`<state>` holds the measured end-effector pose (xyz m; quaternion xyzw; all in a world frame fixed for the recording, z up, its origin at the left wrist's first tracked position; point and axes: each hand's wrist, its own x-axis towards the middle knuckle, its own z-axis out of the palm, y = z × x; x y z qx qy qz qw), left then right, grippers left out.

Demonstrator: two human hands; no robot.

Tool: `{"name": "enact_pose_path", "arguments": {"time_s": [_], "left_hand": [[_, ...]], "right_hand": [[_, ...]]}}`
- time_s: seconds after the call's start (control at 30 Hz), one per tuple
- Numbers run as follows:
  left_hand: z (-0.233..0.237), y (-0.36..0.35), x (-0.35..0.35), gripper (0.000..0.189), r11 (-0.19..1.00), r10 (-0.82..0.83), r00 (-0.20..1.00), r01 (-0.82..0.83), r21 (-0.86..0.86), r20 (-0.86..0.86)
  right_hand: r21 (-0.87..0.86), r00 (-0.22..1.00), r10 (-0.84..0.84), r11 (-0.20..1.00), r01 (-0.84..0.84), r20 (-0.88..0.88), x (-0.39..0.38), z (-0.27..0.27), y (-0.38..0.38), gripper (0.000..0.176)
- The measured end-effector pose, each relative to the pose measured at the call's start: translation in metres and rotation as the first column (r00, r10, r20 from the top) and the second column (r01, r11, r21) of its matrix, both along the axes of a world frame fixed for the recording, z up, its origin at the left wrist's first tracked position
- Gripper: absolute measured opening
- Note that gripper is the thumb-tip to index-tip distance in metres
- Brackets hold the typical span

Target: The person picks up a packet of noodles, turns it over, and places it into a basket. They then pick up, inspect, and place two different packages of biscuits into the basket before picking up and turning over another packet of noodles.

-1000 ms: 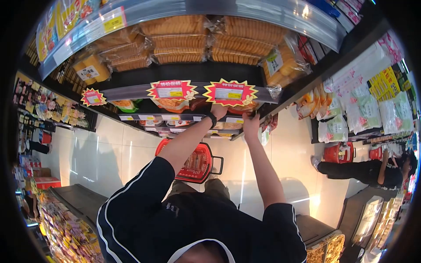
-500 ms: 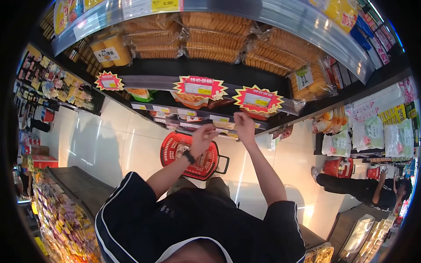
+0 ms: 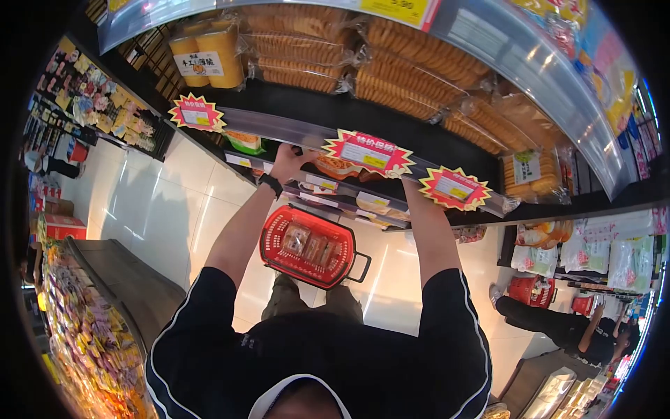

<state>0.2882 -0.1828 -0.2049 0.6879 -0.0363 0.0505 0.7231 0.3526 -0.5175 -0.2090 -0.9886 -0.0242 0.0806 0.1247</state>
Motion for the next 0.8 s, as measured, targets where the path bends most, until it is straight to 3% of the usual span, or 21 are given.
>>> {"name": "enact_pose_path", "arguments": {"time_s": [0.13,0.23,0.43,0.8], "left_hand": [[-0.017,0.001,0.004,0.022,0.991,-0.125,0.989,0.128,0.028,-0.08],[-0.028,0.001,0.008,0.015,0.989,-0.121,0.993,0.121,-0.085,-0.001],[-0.025,0.005,0.005,0.014,0.987,-0.058,0.996,0.048,-0.15,-0.06],[-0.02,0.008,0.0,0.013,0.982,-0.103,0.99,0.085,-0.169,-0.099]], "right_hand": [[-0.006,1.0,0.013,1.0,-0.013,-0.022,0.005,-0.01,0.016,0.041],[0.003,1.0,0.009,1.0,-0.009,-0.025,0.005,-0.013,0.009,0.041],[0.023,1.0,-0.012,1.0,0.012,-0.023,0.003,-0.017,-0.012,0.042],[0.042,1.0,-0.011,0.999,0.013,-0.027,-0.004,-0.019,-0.018,0.044]]}}
